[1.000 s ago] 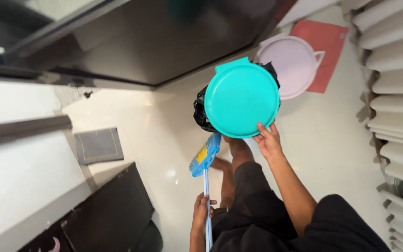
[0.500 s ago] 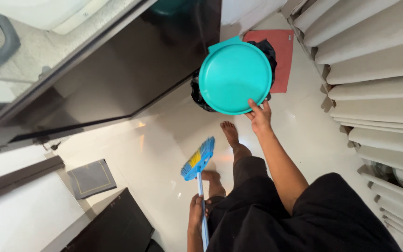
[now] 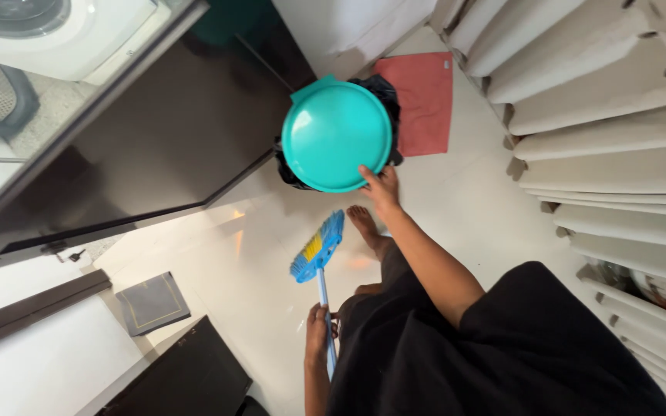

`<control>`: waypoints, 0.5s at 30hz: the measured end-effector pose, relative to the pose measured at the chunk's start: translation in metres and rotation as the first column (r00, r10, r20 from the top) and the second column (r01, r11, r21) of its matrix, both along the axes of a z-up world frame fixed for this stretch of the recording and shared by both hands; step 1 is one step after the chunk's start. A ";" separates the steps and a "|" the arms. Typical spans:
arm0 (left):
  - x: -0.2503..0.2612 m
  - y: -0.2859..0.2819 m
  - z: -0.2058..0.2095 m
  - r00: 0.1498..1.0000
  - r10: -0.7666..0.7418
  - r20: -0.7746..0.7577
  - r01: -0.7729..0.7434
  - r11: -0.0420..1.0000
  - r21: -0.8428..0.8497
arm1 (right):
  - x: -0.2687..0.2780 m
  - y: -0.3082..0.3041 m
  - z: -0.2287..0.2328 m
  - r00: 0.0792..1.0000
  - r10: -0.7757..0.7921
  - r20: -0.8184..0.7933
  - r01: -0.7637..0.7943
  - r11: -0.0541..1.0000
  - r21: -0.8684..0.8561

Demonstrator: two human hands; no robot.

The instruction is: Organizing cleaning supplies, wiping down a chair with a cloth, and disposing of trash.

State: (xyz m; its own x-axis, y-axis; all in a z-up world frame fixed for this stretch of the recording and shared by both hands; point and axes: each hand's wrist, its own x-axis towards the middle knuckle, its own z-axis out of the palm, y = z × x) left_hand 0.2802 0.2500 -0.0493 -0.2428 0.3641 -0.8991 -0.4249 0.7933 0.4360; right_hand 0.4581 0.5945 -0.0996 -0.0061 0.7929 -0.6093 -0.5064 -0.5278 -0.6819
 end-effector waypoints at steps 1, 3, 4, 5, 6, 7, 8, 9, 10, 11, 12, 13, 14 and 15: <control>0.009 0.002 0.004 1.000 -0.001 0.004 0.001 1.000 0.003 | 0.001 0.000 -0.003 1.000 -0.001 0.004 0.001 1.000 0.003; 0.030 0.007 0.009 1.000 0.012 -0.005 -0.012 1.000 0.017 | 0.007 0.003 -0.009 1.000 -0.024 0.012 0.025 0.999 -0.041; 0.039 0.007 0.005 1.000 0.011 0.000 -0.011 1.000 0.022 | 0.015 0.001 -0.005 1.000 -0.026 0.017 0.027 0.999 -0.036; 0.048 0.008 0.000 0.999 0.035 -0.005 -0.035 0.999 0.014 | 0.022 0.001 -0.001 1.000 0.008 0.029 -0.007 0.999 -0.046; 0.062 0.001 0.000 0.997 0.073 -0.009 -0.073 0.997 -0.006 | 0.030 -0.006 0.004 0.997 0.057 0.043 -0.054 0.996 -0.069; 0.077 -0.001 0.004 0.996 0.085 -0.003 -0.085 0.996 -0.015 | 0.049 -0.012 -0.004 0.996 0.070 0.049 -0.066 0.995 -0.077; 0.086 0.000 0.008 0.997 0.070 -0.023 -0.070 0.998 -0.008 | 0.060 -0.015 -0.011 0.995 0.082 0.053 -0.076 0.991 -0.107; 0.095 0.002 0.013 0.998 0.054 -0.043 -0.055 0.999 -0.002 | 0.072 -0.016 -0.018 0.994 0.094 0.056 -0.086 0.987 -0.137; 0.102 -0.001 0.008 0.997 0.055 -0.049 -0.056 0.998 -0.001 | 0.087 -0.020 -0.031 0.994 0.095 0.051 -0.087 0.987 -0.136; 0.109 -0.001 0.002 0.999 0.028 -0.041 -0.029 1.000 -0.002 | 0.103 -0.021 -0.046 0.996 0.081 0.019 -0.077 0.982 -0.172; 0.117 -0.001 -0.005 1.000 -0.007 -0.027 0.007 1.000 -0.008 | 0.122 -0.024 -0.062 0.998 0.058 -0.007 -0.059 0.975 -0.214; 0.121 0.007 -0.006 1.000 -0.015 -0.027 0.014 1.000 -0.013 | 0.134 -0.019 -0.083 0.999 0.051 -0.007 -0.051 0.974 -0.219; 0.132 0.012 -0.008 1.000 -0.016 -0.013 0.015 0.999 -0.049 | 0.154 -0.019 -0.103 0.996 0.094 -0.013 -0.094 0.957 -0.276; 0.141 0.018 -0.011 1.000 -0.017 0.000 0.017 0.996 -0.085 | 0.172 -0.017 -0.126 0.991 0.135 -0.023 -0.135 0.933 -0.332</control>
